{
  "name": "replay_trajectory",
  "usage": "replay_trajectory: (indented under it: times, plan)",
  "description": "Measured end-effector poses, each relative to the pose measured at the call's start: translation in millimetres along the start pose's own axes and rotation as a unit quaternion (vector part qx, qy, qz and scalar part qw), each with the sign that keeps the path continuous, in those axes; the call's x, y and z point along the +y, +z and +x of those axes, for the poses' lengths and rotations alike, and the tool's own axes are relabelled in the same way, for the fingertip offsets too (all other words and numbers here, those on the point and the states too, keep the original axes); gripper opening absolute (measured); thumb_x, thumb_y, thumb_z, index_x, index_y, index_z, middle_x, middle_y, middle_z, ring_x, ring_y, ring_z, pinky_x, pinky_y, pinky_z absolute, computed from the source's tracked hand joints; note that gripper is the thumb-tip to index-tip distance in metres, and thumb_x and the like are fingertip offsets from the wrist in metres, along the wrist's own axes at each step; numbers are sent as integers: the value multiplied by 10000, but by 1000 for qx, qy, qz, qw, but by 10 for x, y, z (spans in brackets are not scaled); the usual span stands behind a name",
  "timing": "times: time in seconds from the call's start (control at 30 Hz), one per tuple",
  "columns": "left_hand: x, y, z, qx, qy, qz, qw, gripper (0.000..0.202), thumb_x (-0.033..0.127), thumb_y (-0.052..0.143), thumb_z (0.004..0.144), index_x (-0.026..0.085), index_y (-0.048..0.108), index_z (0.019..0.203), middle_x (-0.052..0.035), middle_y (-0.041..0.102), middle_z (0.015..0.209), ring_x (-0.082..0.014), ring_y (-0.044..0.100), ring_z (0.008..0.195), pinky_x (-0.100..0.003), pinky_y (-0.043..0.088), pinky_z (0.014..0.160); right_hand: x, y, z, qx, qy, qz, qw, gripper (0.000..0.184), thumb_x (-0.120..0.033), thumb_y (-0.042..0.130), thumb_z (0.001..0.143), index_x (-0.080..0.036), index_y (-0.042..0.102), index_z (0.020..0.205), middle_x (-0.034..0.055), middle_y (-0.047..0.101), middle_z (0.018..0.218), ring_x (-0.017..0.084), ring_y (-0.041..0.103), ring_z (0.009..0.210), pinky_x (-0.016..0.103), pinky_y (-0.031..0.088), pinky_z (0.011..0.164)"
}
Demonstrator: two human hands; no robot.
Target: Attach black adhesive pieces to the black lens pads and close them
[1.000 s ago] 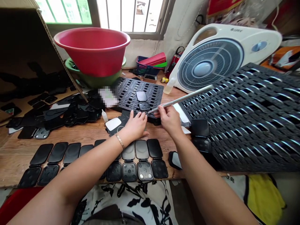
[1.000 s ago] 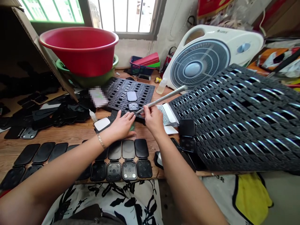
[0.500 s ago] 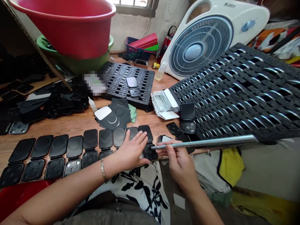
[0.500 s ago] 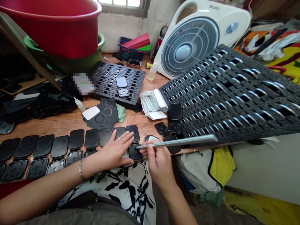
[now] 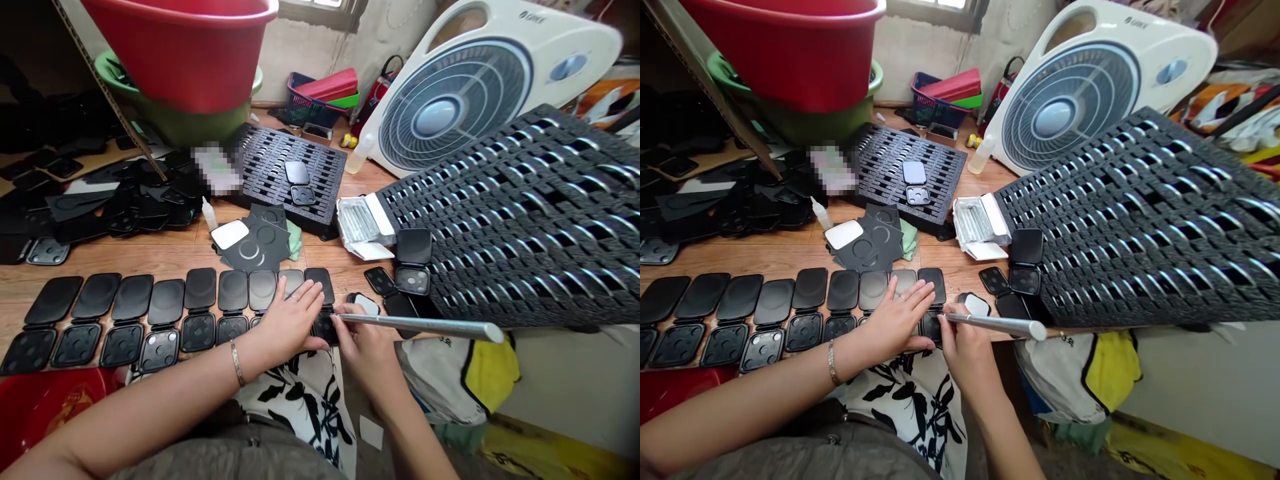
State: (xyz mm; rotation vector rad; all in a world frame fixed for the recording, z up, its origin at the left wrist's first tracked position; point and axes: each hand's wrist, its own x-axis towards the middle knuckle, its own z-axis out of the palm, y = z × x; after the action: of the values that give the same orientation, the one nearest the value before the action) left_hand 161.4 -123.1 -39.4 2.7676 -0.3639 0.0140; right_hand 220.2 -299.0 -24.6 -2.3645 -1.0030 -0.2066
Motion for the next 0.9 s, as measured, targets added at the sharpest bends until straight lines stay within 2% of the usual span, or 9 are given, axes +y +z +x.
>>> replay_trajectory:
  times: [0.1,0.27,0.47,0.6,0.67,0.8,0.9]
  plan:
    - [19,-8,11,-2,-8,1,1000,763,655,487,904,128,414,1452,-162,346,1568,-286,298,1468,-653,100,1178,6,-14,34,-20,11,-10,1000,29,-214,529,923,-213,556,911,52,683,818,219,666,720,336,521,669]
    - [34,-3,26,-5,-14,9,1000,764,660,478,905,124,422,1446,-150,345,1570,-280,295,1468,-665,119,1172,7,-47,70,-39,13,31,999,47,-210,505,917,-217,535,881,56,654,803,221,660,753,321,510,669]
    - [33,21,41,-3,-17,28,999,785,677,501,881,139,434,1448,-156,376,1555,-297,308,1461,-653,157,1168,55,-106,70,-74,66,68,993,65,-258,547,900,-227,573,848,52,675,799,221,673,761,325,522,690]
    - [30,43,45,4,-18,21,1000,775,681,499,881,146,446,1440,-158,380,1553,-298,316,1457,-656,143,1168,31,-176,8,-152,135,155,967,149,-334,534,926,-214,615,891,52,689,796,212,690,716,330,543,667]
    - [23,59,43,11,-17,9,1000,768,682,480,890,140,449,1433,-156,379,1554,-292,321,1455,-660,134,1168,-11,-192,-40,-168,164,195,952,191,-371,526,942,-210,628,927,54,693,811,207,694,706,331,554,662]
    - [1,78,33,24,-6,-10,1000,747,669,472,904,135,453,1427,-164,382,1550,-289,334,1449,-653,116,1173,-106,-118,-71,-107,143,210,961,154,-346,537,946,-217,619,966,80,691,951,222,690,865,348,561,751]
    - [-11,81,21,26,-7,-7,1000,738,654,467,914,135,439,1438,-167,379,1552,-284,333,1451,-630,124,1179,-145,3,-13,-75,96,179,976,101,-288,539,936,-219,611,947,79,689,941,229,671,913,360,546,797]
